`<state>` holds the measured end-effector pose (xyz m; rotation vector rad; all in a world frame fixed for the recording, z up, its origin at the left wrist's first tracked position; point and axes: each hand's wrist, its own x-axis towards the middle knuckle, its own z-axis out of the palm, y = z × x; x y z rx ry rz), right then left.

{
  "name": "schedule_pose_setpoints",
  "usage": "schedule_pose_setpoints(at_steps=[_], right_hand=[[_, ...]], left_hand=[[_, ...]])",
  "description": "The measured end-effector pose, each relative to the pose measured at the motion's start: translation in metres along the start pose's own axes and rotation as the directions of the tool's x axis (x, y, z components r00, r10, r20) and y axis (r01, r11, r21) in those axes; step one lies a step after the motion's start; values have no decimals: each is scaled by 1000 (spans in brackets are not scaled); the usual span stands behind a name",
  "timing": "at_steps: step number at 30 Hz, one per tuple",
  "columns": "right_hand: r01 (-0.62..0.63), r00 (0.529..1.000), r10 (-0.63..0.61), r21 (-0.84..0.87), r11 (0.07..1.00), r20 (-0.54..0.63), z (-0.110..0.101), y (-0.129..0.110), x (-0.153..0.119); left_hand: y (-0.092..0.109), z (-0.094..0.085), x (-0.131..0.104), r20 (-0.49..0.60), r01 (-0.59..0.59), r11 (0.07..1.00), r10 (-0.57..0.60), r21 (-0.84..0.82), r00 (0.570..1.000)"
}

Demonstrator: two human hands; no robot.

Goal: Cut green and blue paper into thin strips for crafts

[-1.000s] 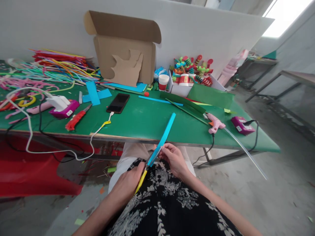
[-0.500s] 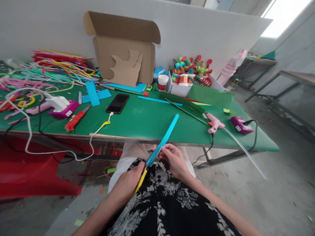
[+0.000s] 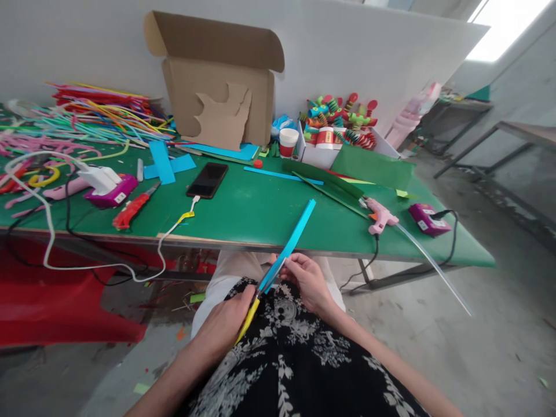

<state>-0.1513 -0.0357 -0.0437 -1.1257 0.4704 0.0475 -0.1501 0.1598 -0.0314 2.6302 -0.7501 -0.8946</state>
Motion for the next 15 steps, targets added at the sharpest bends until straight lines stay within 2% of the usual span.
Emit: schedule_pose_setpoints(at_steps=[6, 15], right_hand=[[-6, 1000, 6, -10, 1000, -5, -1, 0, -1], [-7, 1000, 7, -16, 1000, 3, -1, -1, -1]], left_hand=[[-3, 3, 1, -17, -14, 1000, 15, 22, 1000], [3, -3, 1, 39, 22, 999, -23, 27, 999]])
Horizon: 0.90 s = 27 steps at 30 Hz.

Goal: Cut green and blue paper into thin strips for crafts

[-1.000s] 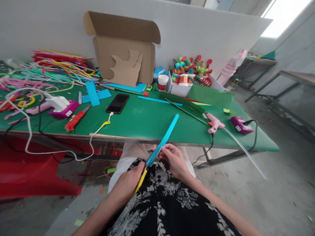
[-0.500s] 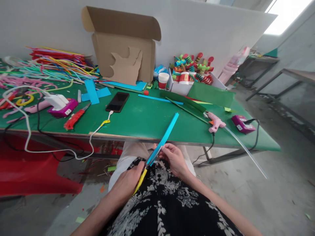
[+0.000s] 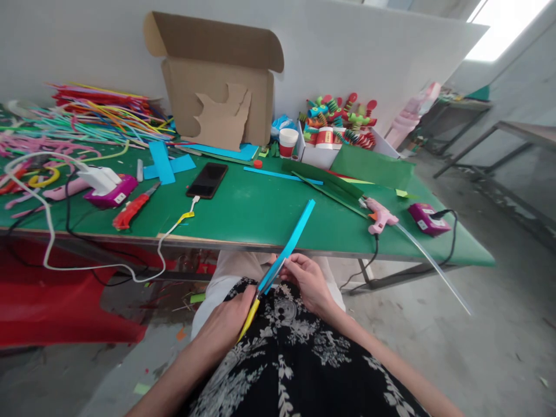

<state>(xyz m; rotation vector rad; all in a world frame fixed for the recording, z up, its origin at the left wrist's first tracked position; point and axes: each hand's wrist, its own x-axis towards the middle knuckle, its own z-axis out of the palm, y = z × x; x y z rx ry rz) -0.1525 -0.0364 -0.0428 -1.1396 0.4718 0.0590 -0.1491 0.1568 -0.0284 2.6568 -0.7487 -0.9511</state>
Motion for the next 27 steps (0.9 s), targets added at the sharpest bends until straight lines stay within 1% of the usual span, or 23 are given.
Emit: schedule_pose_setpoints(at_steps=[4, 10, 13, 19, 27], right_hand=[[-8, 1000, 8, 3, 1000, 1, -1, 1, 0], [-11, 1000, 11, -1, 1000, 9, 0, -1, 1], [-14, 1000, 14, 1, 1000, 2, 1, -2, 0], [-17, 1000, 17, -3, 1000, -3, 0, -3, 0], [-17, 1000, 17, -2, 1000, -8, 1, -4, -1]], left_hand=[[1, 1, 0, -9, 7, 1000, -8, -13, 1000], [3, 1, 0, 3, 30, 999, -30, 28, 1000], [3, 0, 0, 2, 19, 999, -19, 37, 1000], [1, 0, -1, 14, -4, 1000, 3, 6, 1000], [-1, 3, 1, -3, -20, 1000, 20, 2, 1000]])
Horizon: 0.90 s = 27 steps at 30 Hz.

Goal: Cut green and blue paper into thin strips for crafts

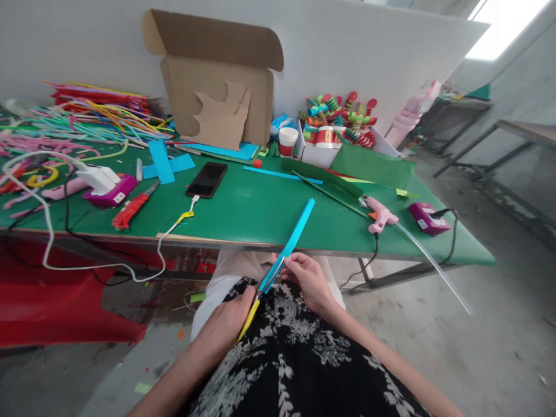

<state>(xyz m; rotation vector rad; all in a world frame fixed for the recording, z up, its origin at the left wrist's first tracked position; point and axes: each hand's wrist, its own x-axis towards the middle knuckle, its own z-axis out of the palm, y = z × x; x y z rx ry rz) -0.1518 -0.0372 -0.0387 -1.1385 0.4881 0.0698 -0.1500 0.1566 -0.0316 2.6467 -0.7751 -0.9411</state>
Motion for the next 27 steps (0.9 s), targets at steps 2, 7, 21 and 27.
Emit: schedule_pose_setpoints(at_steps=[2, 7, 21, 27], right_hand=[[1, 1000, -1, 4, 1000, -2, 0, 0, 0], [3, 1000, -3, 1, 1000, 9, 0, 0, 1], [13, 999, -13, -27, 1000, 30, 1, 2, -1], [13, 999, -12, -24, 1000, 43, 0, 3, -1]], left_hand=[[-1, 1, 0, -8, -4, 1000, 4, 2, 1000], [-1, 2, -1, -23, -9, 1000, 9, 19, 1000], [-2, 4, 6, -30, -20, 999, 21, 39, 999], [3, -2, 4, 21, 36, 998, -37, 49, 999]])
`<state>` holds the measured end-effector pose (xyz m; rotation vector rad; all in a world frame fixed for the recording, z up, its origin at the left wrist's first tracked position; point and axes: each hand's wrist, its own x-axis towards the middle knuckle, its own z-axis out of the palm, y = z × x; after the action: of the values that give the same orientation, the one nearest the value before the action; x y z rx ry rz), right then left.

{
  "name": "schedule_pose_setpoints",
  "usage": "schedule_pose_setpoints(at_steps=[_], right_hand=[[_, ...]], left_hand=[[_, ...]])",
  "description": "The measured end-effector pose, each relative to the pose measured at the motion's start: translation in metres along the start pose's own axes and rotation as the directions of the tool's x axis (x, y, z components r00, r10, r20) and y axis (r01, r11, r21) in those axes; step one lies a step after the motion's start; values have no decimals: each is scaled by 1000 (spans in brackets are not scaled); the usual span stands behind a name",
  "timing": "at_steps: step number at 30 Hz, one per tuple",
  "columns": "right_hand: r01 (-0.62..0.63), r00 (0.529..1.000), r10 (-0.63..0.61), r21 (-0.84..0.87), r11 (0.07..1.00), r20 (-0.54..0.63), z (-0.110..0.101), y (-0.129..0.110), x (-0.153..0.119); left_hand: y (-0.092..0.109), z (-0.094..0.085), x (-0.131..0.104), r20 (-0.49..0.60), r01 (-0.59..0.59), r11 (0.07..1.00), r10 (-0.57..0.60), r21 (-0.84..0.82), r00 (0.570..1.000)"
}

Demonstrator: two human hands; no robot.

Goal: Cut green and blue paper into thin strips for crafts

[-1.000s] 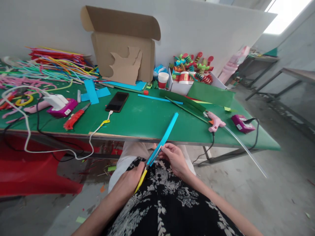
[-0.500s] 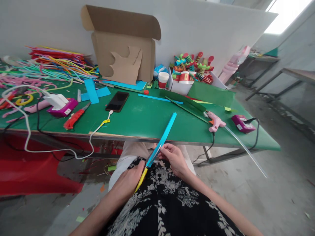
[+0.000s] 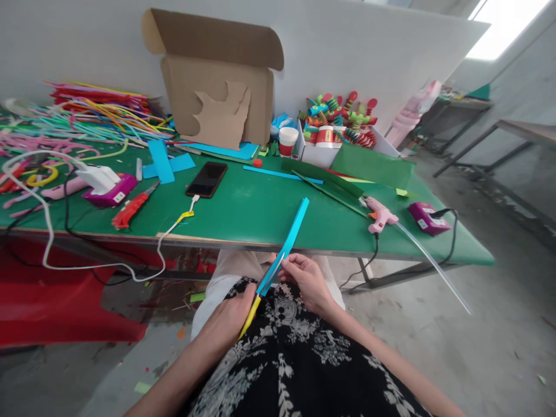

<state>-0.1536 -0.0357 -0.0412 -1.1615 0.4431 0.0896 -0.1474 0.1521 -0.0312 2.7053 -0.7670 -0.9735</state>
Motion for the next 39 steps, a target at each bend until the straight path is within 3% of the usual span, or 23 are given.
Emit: schedule_pose_setpoints(at_steps=[6, 11, 23, 39], right_hand=[[20, 1000, -19, 56, 998, -21, -3, -8, 5], [47, 998, -47, 5, 999, -30, -5, -10, 9], [40, 999, -40, -35, 999, 17, -1, -3, -1], [21, 1000, -21, 16, 1000, -2, -1, -1, 1]], left_hand=[[5, -8, -3, 28, 31, 1000, -31, 1, 999], [6, -11, -7, 45, 10, 1000, -10, -9, 999], [4, -6, -2, -80, -28, 999, 26, -27, 996], [11, -14, -3, -37, 6, 998, -9, -68, 999]])
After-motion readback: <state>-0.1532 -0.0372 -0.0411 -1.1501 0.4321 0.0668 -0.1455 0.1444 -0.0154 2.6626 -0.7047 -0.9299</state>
